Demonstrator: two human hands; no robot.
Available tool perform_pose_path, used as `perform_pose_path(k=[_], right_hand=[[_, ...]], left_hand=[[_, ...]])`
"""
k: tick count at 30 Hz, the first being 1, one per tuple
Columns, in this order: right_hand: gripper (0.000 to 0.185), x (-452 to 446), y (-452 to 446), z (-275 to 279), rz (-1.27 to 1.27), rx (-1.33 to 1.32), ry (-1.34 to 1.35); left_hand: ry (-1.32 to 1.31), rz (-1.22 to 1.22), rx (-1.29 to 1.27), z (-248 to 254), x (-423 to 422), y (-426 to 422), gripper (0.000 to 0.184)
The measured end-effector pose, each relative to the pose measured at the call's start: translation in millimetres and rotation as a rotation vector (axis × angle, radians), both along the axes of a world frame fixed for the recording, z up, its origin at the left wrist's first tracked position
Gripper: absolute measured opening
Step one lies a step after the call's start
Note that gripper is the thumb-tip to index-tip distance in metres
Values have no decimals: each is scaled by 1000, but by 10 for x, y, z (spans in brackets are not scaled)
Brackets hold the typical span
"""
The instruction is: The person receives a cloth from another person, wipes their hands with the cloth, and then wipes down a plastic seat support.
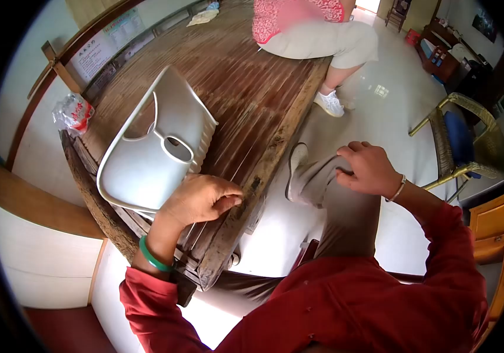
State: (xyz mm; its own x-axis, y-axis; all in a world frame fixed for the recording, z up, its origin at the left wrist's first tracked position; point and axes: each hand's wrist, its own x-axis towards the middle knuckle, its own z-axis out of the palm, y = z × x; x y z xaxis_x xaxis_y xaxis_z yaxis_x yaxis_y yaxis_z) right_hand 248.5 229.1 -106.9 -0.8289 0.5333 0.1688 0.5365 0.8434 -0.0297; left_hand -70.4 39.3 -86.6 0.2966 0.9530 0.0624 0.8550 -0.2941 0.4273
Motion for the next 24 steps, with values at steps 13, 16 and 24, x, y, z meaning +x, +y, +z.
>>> perform_pose_path(k=[13,16,24], right_hand=[[42,-56,1392,-426,-121,-1620,242],[45,-288,1138,-834,211,-1290,285],[40,-416,834,-418,217,-1485,-138]], left_hand=[[124,-23,81,174,71,18,21],[124,-47,118,173,132,-10,20],[103,-107,190,164,87,-38,18]])
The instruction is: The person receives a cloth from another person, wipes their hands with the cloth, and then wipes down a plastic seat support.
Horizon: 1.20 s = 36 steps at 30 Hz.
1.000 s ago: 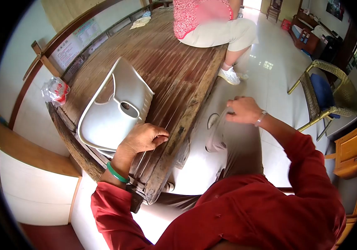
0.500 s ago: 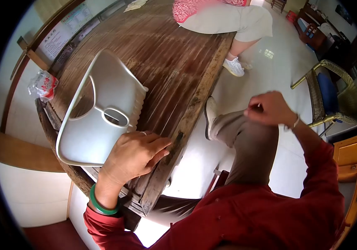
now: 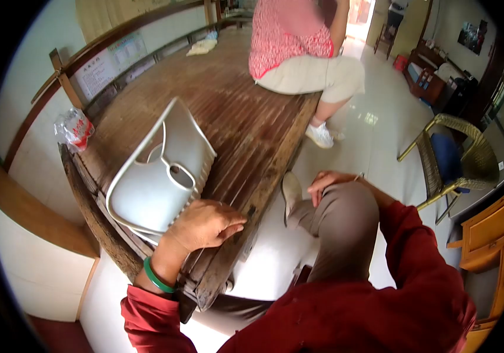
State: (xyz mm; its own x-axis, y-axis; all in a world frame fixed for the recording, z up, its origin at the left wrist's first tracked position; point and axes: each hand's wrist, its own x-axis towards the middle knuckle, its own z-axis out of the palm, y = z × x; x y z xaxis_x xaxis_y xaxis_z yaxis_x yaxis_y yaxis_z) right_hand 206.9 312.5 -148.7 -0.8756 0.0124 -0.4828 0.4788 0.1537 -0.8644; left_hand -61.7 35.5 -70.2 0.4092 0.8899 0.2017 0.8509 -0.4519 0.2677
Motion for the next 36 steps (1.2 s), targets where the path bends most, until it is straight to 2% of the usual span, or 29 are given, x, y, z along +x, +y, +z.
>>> perform_pose_path(k=[2,5,9,12,13,15,17,19,23,25,27,28,30,31,33,35,36], right_hand=[[42,-51,-125,37,22,16,119],[44,-294,-212,36,57,-41,-50],[48,-643,-307,-29,178,-39,-106],[42,-676,-268,-82,249,-53,-43],[42,-697,-188,-126,248,-45,-43],[37,-760,-141,-92,388,-96,49],[34,-878,-118,-9,382,-65,-7],[31,-1119,-125,116,456,125,20],[31,-1633,-262,490,498,227,139],[44,-1812,-434,573,541,130,162],[56,-1907,-695,486,591,86,382],[63,-1948,-797,470,636,91,404],[75,-1966,-1013,417,685,145,506],[86,-1997,-1086,344,744,198,583],[92,-1977,-1284,330,750,211,546],[99,-2011,-1341,306,726,244,665],[104,-2028,-1323,368,766,244,632]], left_hand=[[-15,-5,-32,-13,-38,4,18],[-32,3,-28,-18,-45,0,18],[-81,-35,-64,-11,-6,7,18],[-105,-53,-76,-74,60,6,19],[-32,-28,-149,-64,73,-10,21],[-27,-52,-132,-52,120,-13,21],[-30,-61,-110,-146,149,-12,22],[-28,-77,-83,-200,148,30,23],[39,-120,-55,-223,98,131,25],[83,-120,-94,-193,88,140,26],[81,-13,-239,-168,116,137,31],[81,-12,-240,-264,78,143,31],[4,-134,62,-491,15,166,38],[-8,-133,50,-525,-13,164,38],[-126,-113,-6,-392,48,73,46],[-73,-78,-125,-363,-3,-7,53],[-86,-80,-146,-372,-10,7,53]])
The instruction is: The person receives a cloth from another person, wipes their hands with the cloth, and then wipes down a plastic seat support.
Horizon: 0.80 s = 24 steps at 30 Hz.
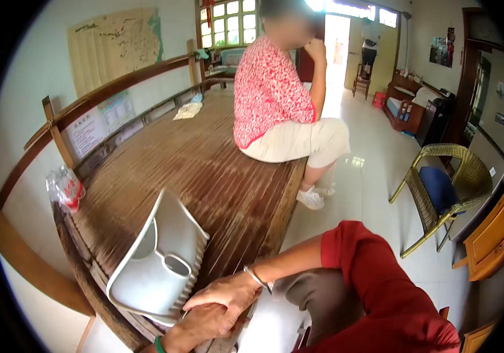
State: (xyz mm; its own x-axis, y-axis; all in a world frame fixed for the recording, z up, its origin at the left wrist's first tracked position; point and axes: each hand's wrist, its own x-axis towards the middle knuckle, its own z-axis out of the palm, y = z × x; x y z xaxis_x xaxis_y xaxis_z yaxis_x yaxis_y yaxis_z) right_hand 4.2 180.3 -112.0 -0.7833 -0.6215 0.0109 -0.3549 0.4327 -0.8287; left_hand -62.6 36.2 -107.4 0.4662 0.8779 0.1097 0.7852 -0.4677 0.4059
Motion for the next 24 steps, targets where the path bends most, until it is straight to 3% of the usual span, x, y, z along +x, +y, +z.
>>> perform_pose_path(k=[3,7,11,13,15,18,24], right_hand=[[109,136,10,75,-32,167,145],[106,249,-36,6,-104,215,59],[94,180,47,-363,-61,-16,65],[90,190,120,-370,-38,-100,-193],[86,180,151,-435,9,-170,-203],[82,175,297,-289,34,-152,-631],[86,71,292,-539,-41,-141,-314]], left_hand=[[-32,-7,-78,-64,-17,57,54],[-97,6,-214,-224,-44,109,55],[-122,34,-419,-421,-57,175,56],[-127,71,-546,-499,-10,174,57],[-171,97,-596,-517,65,194,57],[-407,30,-384,-408,139,274,59],[-308,29,-341,-506,-77,322,54]])
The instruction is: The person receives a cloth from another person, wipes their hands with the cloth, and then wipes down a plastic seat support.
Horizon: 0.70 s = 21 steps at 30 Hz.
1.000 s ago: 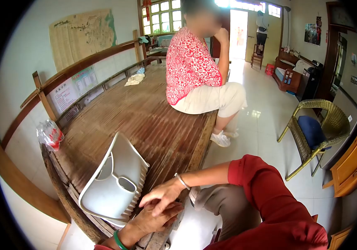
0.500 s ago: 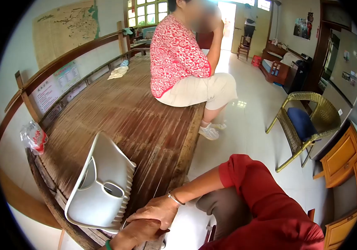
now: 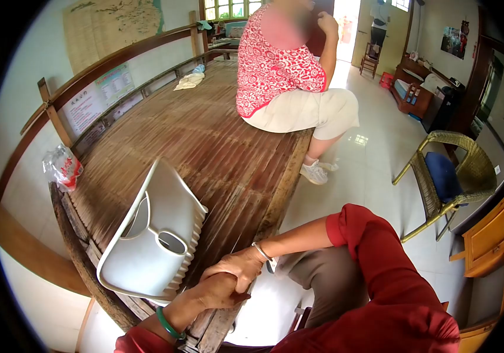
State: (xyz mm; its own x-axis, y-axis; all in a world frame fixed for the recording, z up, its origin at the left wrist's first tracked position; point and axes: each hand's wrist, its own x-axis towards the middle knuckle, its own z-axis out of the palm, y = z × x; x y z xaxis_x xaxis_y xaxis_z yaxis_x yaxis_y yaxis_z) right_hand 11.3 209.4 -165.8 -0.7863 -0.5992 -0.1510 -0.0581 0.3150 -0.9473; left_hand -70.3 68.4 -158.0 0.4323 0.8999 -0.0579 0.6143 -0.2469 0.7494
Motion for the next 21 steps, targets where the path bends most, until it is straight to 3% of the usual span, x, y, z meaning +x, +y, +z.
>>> perform_pose_path(k=[4,7,10,17,21], right_hand=[[88,-12,-39,-89,-79,-34,239],[87,1,-20,-85,-81,-11,259],[86,20,-23,65,-50,53,116],[86,-3,-23,47,-72,71,197],[87,-23,-7,10,-48,0,108]], left_hand=[[152,-22,-192,-21,-99,-2,43],[169,5,-160,27,-63,-3,41],[156,7,-144,-2,-78,8,41],[-8,-30,23,-75,-85,19,44],[-34,-34,30,-100,-78,26,46]])
